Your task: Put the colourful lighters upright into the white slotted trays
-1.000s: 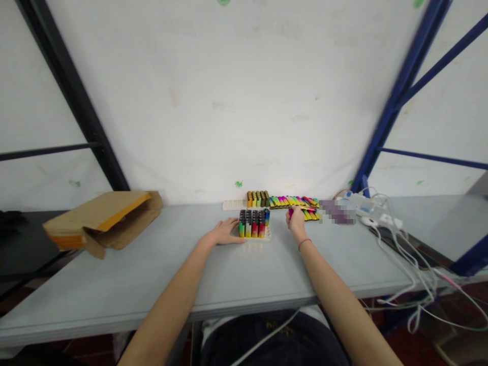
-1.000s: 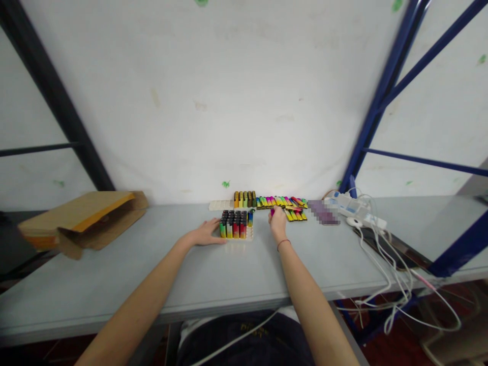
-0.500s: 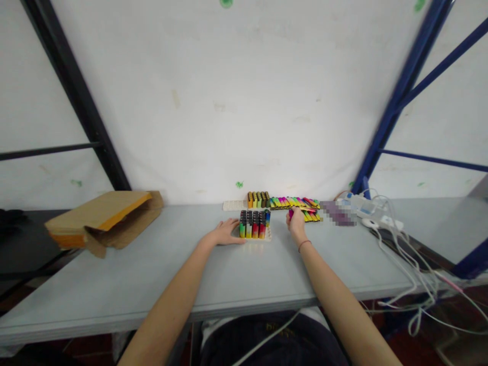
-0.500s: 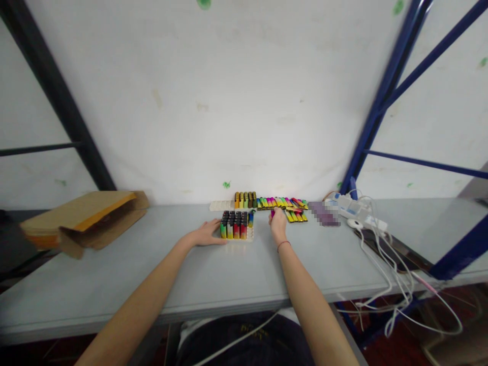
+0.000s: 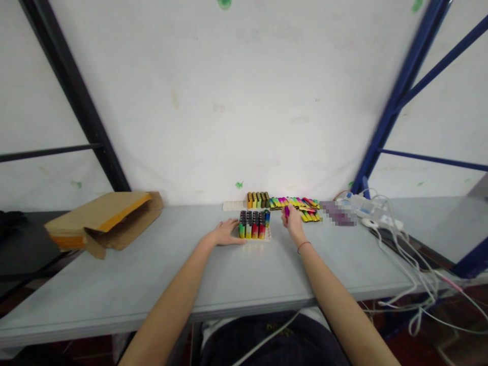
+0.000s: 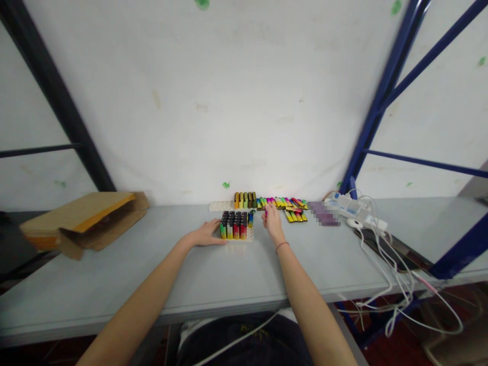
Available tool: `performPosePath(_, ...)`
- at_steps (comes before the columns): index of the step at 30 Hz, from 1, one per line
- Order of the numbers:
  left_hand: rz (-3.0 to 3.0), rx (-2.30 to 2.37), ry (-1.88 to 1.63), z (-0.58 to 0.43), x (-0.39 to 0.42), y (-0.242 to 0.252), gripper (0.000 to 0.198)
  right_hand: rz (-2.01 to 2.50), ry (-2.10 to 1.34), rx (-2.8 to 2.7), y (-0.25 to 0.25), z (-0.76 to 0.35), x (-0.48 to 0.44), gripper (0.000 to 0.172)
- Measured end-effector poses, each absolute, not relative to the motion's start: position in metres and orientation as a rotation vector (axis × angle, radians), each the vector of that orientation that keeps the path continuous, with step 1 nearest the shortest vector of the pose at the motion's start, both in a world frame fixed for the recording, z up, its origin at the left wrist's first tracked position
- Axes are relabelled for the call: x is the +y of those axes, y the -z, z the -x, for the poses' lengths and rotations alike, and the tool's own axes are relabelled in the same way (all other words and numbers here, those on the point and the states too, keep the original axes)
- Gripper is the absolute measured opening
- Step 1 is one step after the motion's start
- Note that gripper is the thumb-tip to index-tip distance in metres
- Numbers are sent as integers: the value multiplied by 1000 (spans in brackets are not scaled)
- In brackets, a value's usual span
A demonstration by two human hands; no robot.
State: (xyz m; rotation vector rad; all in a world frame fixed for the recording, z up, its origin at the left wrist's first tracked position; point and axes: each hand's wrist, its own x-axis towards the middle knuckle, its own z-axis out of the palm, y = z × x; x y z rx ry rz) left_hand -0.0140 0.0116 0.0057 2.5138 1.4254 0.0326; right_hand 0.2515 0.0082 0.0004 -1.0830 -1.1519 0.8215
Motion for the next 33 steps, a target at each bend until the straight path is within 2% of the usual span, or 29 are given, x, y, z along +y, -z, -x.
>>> performPosePath(4, -2524, 1425, -56, 14, 11, -7, 90, 912, -939, -1252, -4, -242, 3, 33)
performPosePath(11, -2530, 1429, -77, 12, 10, -7, 91, 1019, -643, -1491, -2, -252, 4, 37)
performPosePath(17, -2527, 1431, -74, 12, 10, -7, 90, 929, -759, -1530, 6, -255, 9, 36)
performPosePath(33, -2504, 1452, -27, 11, 11, -5, 93, 994, -750, -1646, 7, -249, 6, 28)
